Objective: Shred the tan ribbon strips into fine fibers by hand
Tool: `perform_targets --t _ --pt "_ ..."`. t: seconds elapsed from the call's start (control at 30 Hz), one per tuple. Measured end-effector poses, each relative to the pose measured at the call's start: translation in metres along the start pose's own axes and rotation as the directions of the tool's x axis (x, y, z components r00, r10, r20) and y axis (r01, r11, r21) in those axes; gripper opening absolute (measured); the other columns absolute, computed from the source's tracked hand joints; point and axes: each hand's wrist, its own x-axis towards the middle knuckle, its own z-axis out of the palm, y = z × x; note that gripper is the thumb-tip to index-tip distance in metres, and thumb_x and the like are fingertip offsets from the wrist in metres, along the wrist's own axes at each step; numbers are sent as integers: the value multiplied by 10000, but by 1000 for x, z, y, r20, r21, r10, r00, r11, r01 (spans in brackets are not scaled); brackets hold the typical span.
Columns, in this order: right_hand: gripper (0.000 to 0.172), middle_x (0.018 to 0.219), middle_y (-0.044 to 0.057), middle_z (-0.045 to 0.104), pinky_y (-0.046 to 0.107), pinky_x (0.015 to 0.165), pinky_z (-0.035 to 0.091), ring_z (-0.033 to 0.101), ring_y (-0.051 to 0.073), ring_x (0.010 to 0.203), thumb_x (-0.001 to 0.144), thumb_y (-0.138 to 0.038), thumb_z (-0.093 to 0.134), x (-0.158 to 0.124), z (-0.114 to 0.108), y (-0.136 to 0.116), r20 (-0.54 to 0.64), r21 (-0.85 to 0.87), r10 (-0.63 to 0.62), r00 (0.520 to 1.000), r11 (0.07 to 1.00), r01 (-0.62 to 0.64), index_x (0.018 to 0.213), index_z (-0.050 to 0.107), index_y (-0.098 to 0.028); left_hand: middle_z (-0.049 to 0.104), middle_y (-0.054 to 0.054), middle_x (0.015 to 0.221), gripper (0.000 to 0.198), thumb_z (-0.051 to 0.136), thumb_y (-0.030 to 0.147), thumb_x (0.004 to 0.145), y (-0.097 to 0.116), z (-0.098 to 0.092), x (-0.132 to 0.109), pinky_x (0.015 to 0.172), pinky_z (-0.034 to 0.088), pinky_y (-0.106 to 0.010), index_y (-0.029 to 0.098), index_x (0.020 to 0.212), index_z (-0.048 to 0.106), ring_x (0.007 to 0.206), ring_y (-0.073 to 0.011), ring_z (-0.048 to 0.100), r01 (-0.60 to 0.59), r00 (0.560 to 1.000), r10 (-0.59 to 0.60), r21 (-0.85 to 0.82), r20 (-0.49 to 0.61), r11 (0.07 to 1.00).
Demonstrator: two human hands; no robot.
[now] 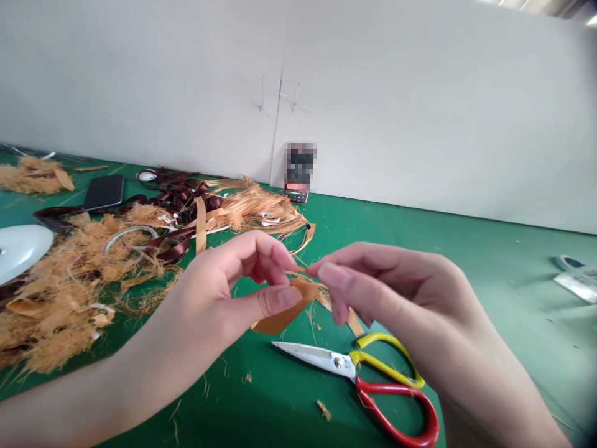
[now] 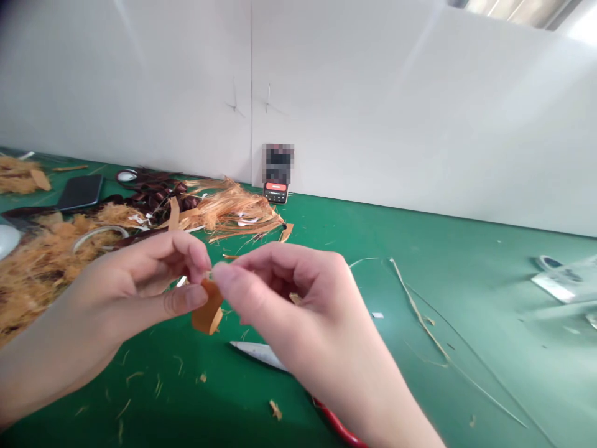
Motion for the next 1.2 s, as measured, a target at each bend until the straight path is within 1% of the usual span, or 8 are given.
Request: perform_targets --t 0.13,0.33,0.53,0.7,0.87,0.97,1.07,1.2 --pt "121 552 -11 601 167 400 340 445 67 472 757 -294 696 -2 2 -2 32 -54 48 998 997 -46 680 740 -211 574 74 710 131 705 350 778 0 -1 -1 586 463 -141 273 812 605 672 -79 573 28 1000 -28 18 -3 999" --pt "203 480 -27 521 156 382 329 417 64 453 737 -343 718 -1 1 0 -146 9 -31 989 999 33 578 695 -221 553 66 689 141 703 332 766 0 -1 1 545 447 -142 257 824 598 637 -82 558 51 998 -49 66 -31 996" --pt "112 530 -10 586 178 398 320 412 68 465 735 -280 713 -3 3 -3 -55 -70 60 997 996 -64 649 747 -216 560 58 701 153 694 355 775 2 1 2 554 450 -153 256 835 594 659 -93 566 60 998 -60 79 -3 995" --pt "142 494 -21 537 169 371 313 410 73 456 722 -308 718 -3 1 -3 -164 -19 -25 986 1000 23 619 718 -211 555 50 704 156 703 330 758 2 1 1 549 443 -169 241 823 592 661 -106 566 60 998 -57 93 -31 994" --pt "75 498 -16 533 188 378 304 390 73 446 695 -275 738 -3 3 -4 -61 -53 72 996 996 -75 665 748 -206 563 44 708 172 706 359 764 4 0 1 558 448 -185 246 828 592 665 -117 565 98 995 -99 75 3 992" --pt "167 494 -6 532 196 371 299 398 79 445 736 -308 702 -3 2 -4 -118 -71 16 993 997 -25 610 731 -202 563 42 720 180 710 366 760 3 1 2 566 451 -182 245 826 595 679 -117 566 84 996 -84 78 -8 993" --pt "153 482 -16 505 191 370 302 402 79 448 717 -335 721 -2 1 -4 -166 -23 -7 986 1000 3 629 731 -210 560 47 714 156 702 341 770 3 1 2 568 452 -175 248 834 595 673 -110 567 87 996 -86 65 -17 994" --pt "69 476 -29 489 192 386 300 354 67 445 691 -277 742 -3 2 -7 -60 -42 103 993 993 -106 672 756 -212 562 51 683 163 715 341 759 5 2 2 545 436 -181 246 825 600 641 -111 560 93 996 -93 67 -4 993"
